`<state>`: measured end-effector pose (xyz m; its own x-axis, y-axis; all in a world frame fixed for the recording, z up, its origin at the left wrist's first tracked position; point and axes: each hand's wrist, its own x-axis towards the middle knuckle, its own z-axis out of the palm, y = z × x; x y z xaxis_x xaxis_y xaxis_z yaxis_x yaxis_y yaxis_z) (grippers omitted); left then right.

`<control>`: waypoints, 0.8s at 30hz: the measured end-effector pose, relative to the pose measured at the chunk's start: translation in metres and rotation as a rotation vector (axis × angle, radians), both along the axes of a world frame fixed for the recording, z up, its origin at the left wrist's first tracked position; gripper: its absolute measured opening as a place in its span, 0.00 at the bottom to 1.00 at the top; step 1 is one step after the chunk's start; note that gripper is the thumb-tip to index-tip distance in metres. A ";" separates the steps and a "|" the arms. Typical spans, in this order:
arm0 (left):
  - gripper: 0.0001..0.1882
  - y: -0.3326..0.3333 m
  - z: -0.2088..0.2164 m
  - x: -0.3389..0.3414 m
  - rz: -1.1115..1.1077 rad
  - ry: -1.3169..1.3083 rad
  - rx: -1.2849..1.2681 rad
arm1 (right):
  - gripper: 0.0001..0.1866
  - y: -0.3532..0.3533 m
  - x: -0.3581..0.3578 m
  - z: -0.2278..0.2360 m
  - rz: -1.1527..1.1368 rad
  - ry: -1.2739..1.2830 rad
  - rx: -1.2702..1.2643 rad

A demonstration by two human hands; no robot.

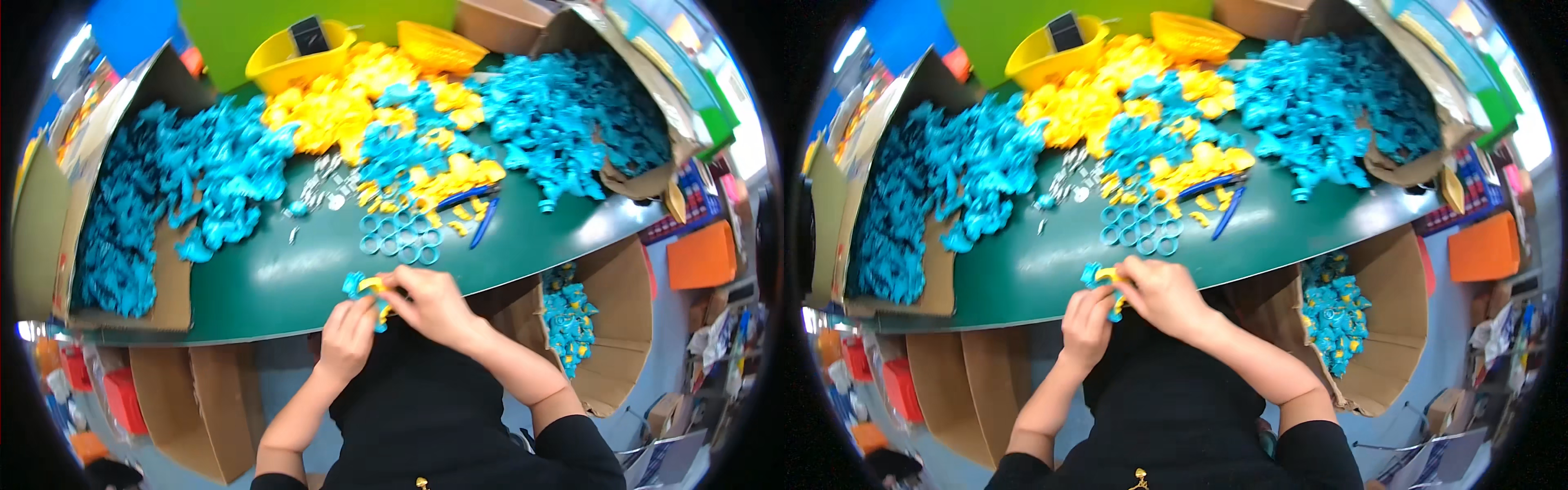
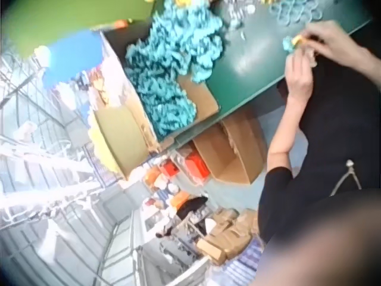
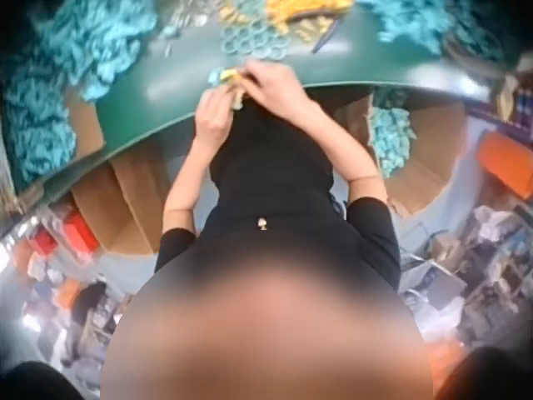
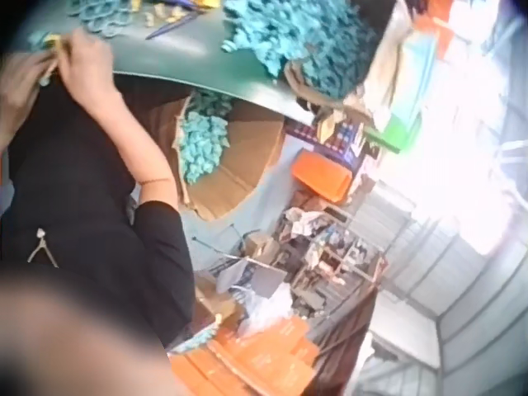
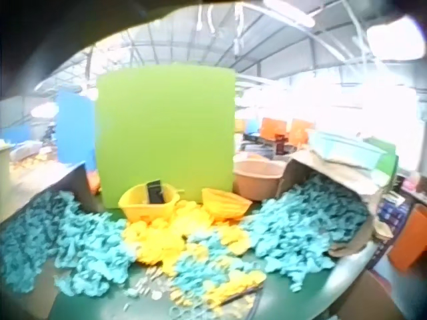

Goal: Assembling toy ducks by joining blue bodies with yellow heads and securing them with rings.

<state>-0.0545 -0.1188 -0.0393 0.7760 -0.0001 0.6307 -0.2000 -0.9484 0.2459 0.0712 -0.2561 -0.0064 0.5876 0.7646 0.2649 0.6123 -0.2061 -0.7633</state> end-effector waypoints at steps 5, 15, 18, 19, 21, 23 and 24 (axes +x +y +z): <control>0.38 -0.028 0.008 -0.014 -0.134 -0.047 -1.222 | 0.07 -0.017 0.006 0.013 -0.011 0.050 0.125; 0.41 -0.029 0.006 -0.004 -0.841 0.932 -2.469 | 0.08 -0.075 0.037 0.046 0.289 0.156 0.035; 0.41 -0.034 0.011 0.002 -0.780 0.780 -2.319 | 0.07 -0.096 0.057 0.048 -0.103 0.081 0.038; 0.41 -0.036 0.014 0.005 -0.781 0.780 -2.317 | 0.07 -0.104 0.072 0.044 -0.401 -0.001 0.098; 0.36 -0.038 0.022 0.010 -0.823 0.679 -2.304 | 0.07 -0.122 0.111 0.037 -0.870 -0.240 -0.002; 0.35 -0.036 0.026 0.019 -0.859 0.728 -2.225 | 0.08 -0.149 0.151 -0.001 -0.926 -0.587 -0.068; 0.35 -0.036 0.027 0.020 -0.884 0.768 -2.164 | 0.08 -0.151 0.153 -0.006 -0.926 -0.584 -0.061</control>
